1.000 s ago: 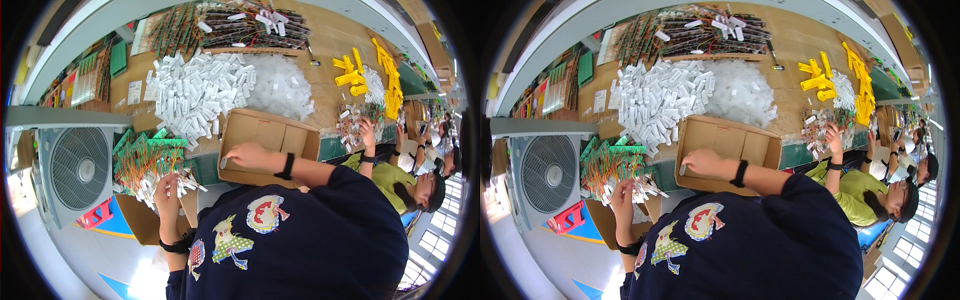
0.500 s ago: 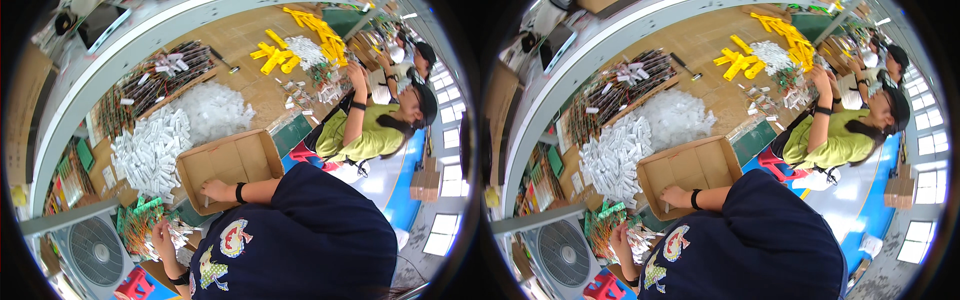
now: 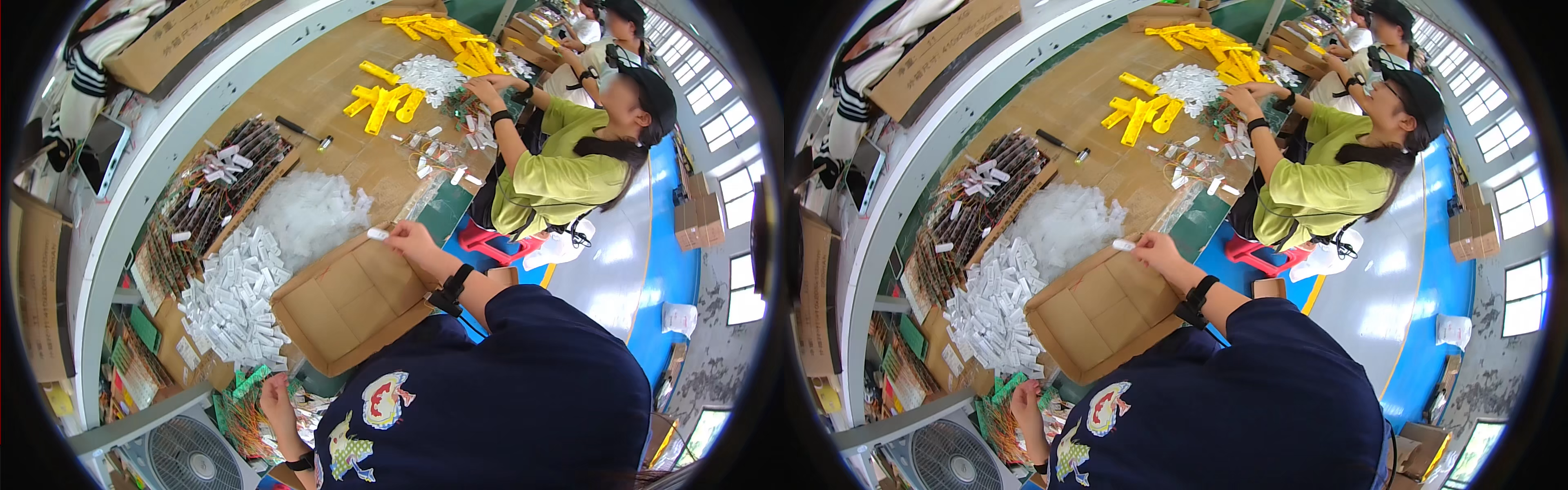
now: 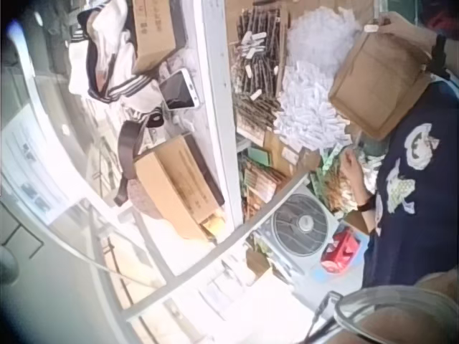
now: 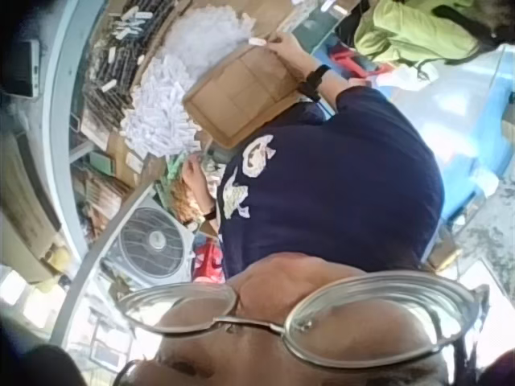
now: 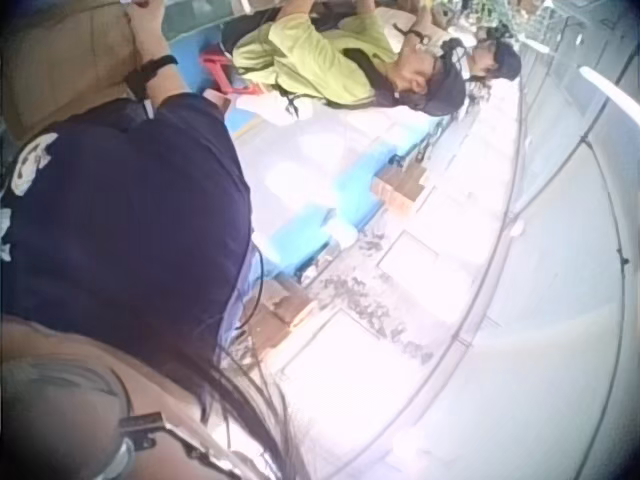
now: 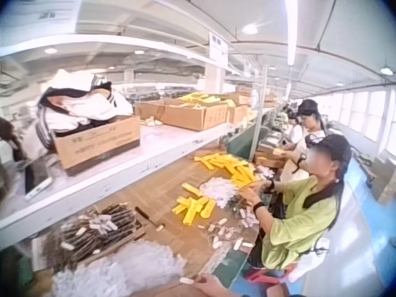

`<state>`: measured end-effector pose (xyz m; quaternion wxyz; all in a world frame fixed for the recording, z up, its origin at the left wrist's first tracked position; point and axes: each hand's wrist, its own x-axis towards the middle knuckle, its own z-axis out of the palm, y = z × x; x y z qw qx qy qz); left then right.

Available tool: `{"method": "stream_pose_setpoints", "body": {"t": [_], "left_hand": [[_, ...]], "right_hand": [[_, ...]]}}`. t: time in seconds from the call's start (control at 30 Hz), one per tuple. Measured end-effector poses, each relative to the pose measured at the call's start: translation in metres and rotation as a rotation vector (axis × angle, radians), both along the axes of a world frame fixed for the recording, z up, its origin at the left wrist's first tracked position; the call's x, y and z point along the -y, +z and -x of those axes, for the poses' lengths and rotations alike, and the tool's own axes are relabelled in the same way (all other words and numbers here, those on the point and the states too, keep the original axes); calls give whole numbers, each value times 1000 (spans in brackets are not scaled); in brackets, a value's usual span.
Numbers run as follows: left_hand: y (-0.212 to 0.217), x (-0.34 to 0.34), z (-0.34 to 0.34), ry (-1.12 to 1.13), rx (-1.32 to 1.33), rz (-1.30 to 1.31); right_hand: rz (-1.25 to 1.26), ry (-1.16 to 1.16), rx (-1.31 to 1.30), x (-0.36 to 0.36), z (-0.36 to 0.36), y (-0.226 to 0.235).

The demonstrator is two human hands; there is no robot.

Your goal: Assembling and sorting small LED circuit board strips and components on a factory line.

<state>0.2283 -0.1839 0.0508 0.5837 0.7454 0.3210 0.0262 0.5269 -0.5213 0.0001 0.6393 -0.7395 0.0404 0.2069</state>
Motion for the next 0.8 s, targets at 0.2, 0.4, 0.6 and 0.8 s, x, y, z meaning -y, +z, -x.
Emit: {"method": "stream_pose_setpoints", "body": {"t": [0.2,0.4,0.6,0.8], "left_hand": [[-5,-1,-11,-23,-48,8],[-10,-2,-15,-93,-62,-51],[-21,-6,-17,-138,-108,20],[-51,-4,-18,-218,-163,69]], "right_hand": [[-159,-367,-95,45,-30,15],[-265,-531,-8,73,-39,29],[-291,-666,23,101,-44,30],[-289,-785,86,124,-49,35]]}}
